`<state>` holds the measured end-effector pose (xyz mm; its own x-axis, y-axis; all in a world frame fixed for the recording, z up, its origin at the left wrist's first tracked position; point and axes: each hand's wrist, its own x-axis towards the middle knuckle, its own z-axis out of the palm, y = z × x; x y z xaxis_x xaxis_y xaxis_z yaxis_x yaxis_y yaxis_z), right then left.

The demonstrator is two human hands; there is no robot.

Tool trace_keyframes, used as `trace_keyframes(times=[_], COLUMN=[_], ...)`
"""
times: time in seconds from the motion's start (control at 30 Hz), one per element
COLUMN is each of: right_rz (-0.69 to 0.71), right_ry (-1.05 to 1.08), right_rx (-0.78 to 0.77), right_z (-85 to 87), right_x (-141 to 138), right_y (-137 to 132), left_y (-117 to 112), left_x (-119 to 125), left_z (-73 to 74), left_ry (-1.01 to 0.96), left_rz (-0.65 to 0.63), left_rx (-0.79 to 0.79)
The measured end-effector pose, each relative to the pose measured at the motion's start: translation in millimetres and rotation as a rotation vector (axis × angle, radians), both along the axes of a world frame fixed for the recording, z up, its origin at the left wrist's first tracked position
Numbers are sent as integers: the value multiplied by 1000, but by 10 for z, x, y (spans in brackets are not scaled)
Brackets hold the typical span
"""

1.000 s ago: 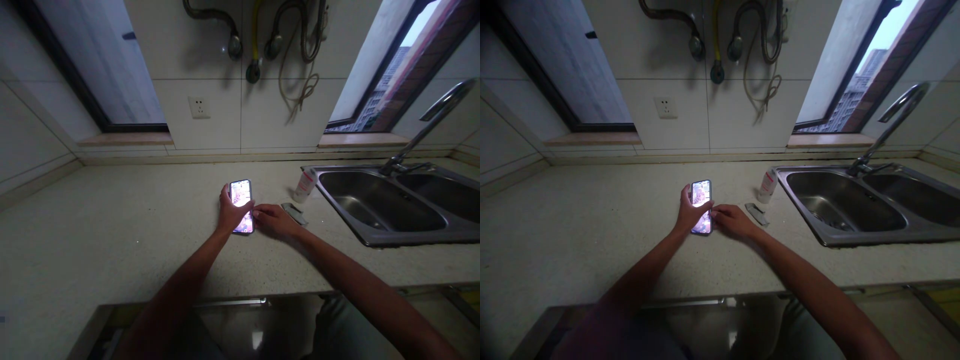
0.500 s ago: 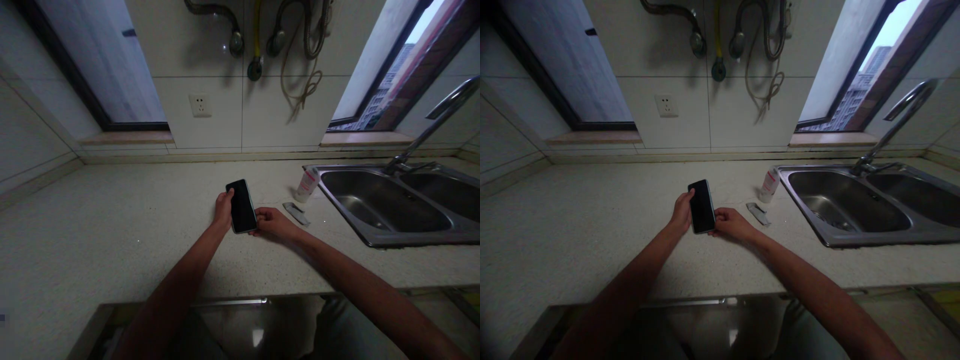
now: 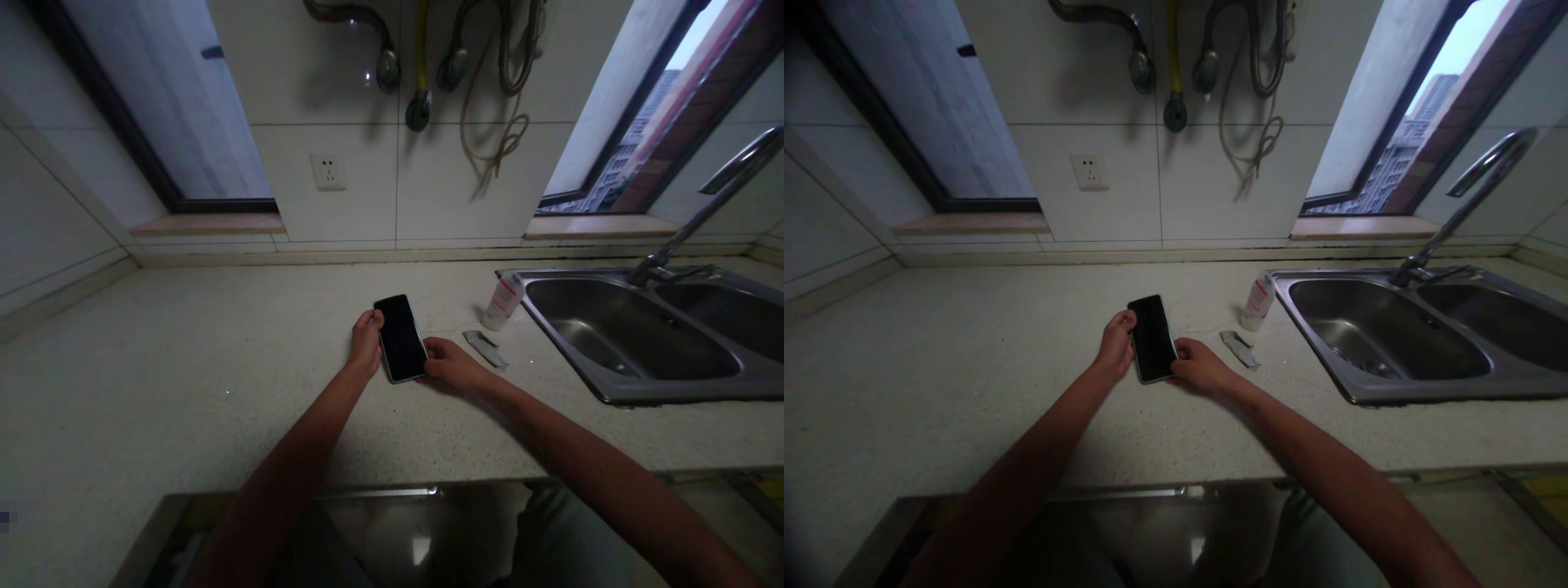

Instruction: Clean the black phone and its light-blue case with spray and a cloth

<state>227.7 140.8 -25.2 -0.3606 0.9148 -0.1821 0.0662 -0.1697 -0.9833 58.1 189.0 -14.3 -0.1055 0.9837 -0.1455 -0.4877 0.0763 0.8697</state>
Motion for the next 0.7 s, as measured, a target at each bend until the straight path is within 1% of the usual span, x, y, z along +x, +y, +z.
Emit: trace_keyframes(times=[0.17, 0.3, 0.4, 0.6, 0.7], right_rz=[66, 41, 50, 81, 91], right_ry=[139, 115, 101, 144, 168], right_rx=[-15, 17, 28, 5, -33], right_z=[18, -4, -13, 4, 24], right_x=[-35, -35, -15, 3, 8], right_y=[-19, -9, 0, -4, -17], left_y=[31, 18, 3, -3, -8], left_x=[-37, -38, -33, -34, -36], left_z=[17, 34, 41, 16, -4], left_ry=[19, 34, 21, 1, 14], left_rz=[14, -1, -13, -24, -35], left_rx=[3, 13, 7, -24, -29])
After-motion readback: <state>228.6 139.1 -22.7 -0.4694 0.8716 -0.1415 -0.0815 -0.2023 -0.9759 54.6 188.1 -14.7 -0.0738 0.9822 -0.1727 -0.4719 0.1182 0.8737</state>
